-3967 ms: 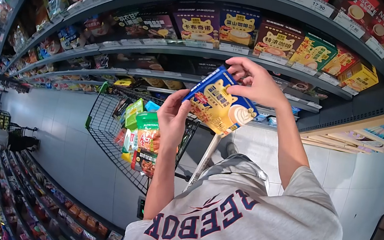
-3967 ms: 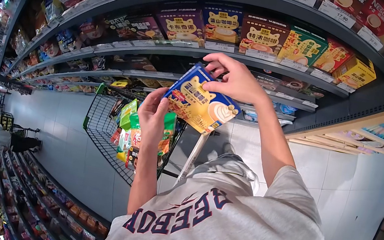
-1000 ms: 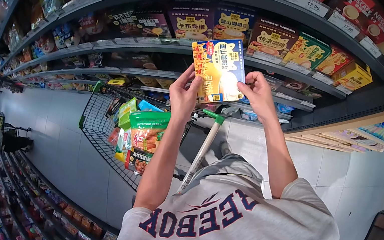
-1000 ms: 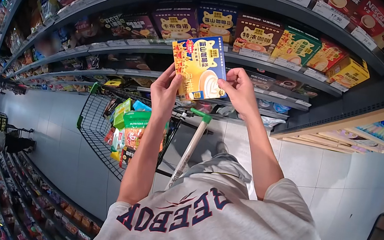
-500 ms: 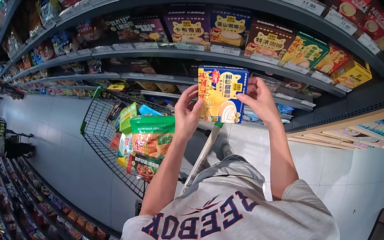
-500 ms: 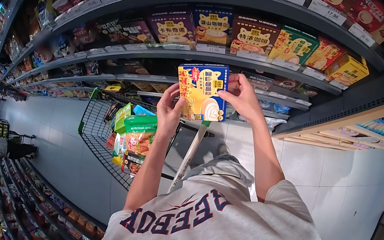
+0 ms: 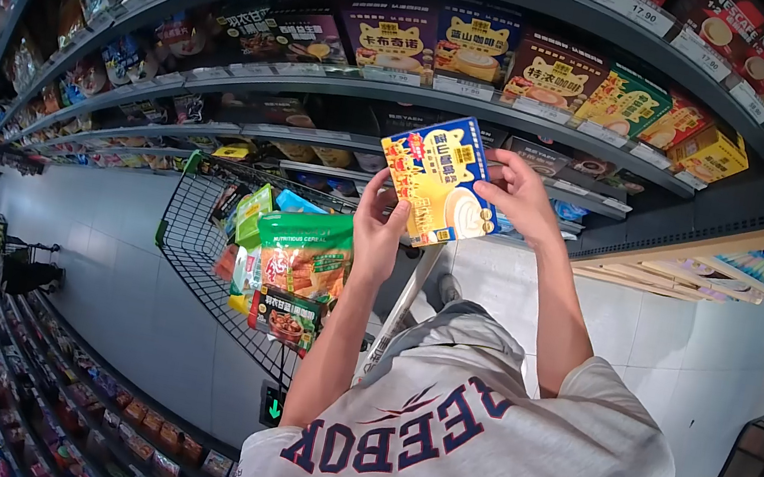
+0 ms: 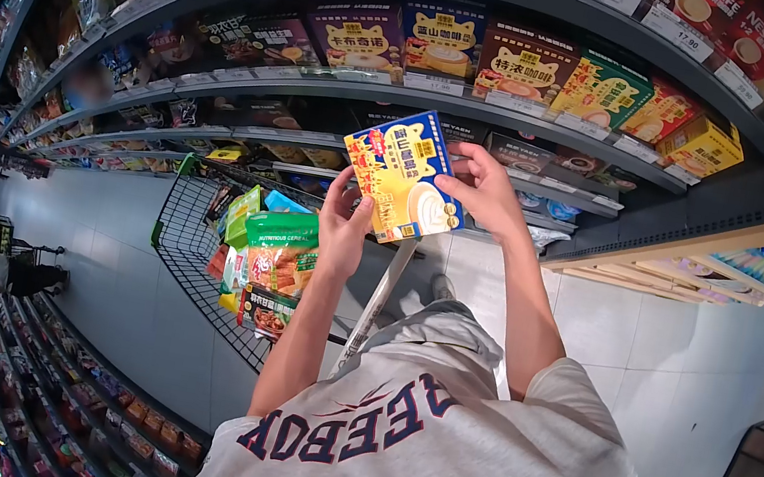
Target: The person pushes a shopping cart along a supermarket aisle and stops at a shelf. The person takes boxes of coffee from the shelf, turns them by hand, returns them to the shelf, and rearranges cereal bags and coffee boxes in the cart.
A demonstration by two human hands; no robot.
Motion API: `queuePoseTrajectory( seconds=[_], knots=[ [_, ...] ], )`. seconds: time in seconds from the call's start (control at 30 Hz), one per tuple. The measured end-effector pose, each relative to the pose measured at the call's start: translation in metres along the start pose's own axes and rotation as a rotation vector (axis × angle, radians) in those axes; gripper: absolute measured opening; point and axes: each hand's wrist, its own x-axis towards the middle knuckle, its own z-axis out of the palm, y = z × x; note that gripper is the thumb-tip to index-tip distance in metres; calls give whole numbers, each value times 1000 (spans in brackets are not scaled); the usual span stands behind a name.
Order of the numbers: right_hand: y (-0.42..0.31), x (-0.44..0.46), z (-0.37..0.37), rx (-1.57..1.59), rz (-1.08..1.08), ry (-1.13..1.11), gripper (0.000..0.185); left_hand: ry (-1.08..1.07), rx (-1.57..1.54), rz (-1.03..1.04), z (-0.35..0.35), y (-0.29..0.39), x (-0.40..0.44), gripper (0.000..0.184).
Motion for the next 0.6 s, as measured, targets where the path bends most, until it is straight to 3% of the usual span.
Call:
queuePoseTrajectory(
  seconds=[0.2, 0.43, 0.6],
  knots=[
    [9, 4, 2, -54, -39, -21, 59, 65, -133, -68, 1, 1, -2, 56],
    [2, 3, 1, -177, -8, -42, 56, 55, -50, -7, 0, 5, 2, 52],
    [-23, 14, -3, -209, -201, -31, 63, -14, 114, 91, -2, 14, 1, 51]
  ],
)
